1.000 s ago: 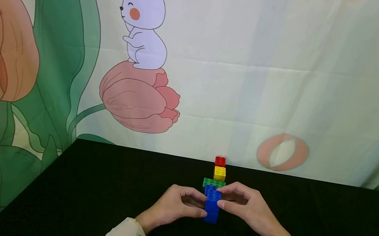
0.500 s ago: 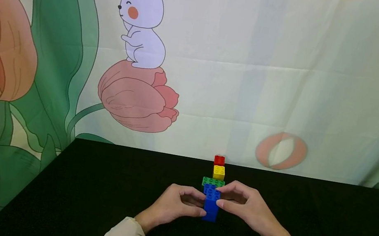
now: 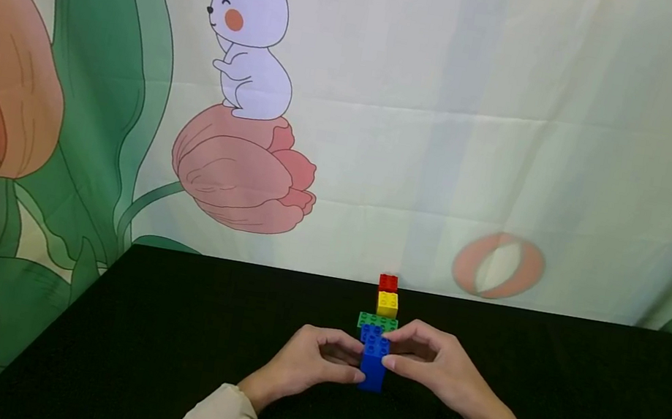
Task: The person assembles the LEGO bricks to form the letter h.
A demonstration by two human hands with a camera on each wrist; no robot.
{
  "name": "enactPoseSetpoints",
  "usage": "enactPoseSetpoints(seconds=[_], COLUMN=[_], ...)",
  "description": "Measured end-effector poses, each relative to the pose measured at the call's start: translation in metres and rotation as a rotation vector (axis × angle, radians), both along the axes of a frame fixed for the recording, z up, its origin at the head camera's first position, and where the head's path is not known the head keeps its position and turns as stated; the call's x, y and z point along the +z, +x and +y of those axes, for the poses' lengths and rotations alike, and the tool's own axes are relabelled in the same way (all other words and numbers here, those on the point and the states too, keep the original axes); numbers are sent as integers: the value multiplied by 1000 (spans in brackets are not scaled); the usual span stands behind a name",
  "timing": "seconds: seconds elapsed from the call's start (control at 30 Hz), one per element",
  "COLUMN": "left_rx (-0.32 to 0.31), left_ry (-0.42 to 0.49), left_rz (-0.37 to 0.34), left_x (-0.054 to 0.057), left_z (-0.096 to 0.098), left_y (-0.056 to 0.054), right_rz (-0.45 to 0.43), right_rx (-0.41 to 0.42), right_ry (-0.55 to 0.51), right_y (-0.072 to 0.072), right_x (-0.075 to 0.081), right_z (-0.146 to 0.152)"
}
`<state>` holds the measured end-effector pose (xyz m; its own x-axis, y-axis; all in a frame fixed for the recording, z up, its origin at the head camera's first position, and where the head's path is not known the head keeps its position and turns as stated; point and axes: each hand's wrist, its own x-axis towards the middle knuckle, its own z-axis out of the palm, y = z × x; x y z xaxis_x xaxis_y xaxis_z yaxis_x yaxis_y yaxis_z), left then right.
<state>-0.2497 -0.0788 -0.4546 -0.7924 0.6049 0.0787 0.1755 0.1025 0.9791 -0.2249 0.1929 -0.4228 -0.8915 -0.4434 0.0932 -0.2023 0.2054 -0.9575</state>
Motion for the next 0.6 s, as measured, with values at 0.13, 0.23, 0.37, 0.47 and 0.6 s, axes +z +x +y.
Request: enactPoseSetpoints(seconds=[0.13,0.23,0.37,0.47,0.6], left_rx=[3,9,16,16,12], left_ry=[2,4,-2,-2,1], left_rz=[-7,-9,-7,-4,0], left_x=[1,2,2,1,0], left_z=[0,0,0,0,1], left_y=[1,2,2,1,1], right_rz=[8,12,8,9,14], right_rx=[-2,-3,0,3,2], right_ry=[11,18,14,15,22], right_y=[0,0,0,0,0], right_x=[0,0,1,1,1], right_z=[0,0,0,-1,-1])
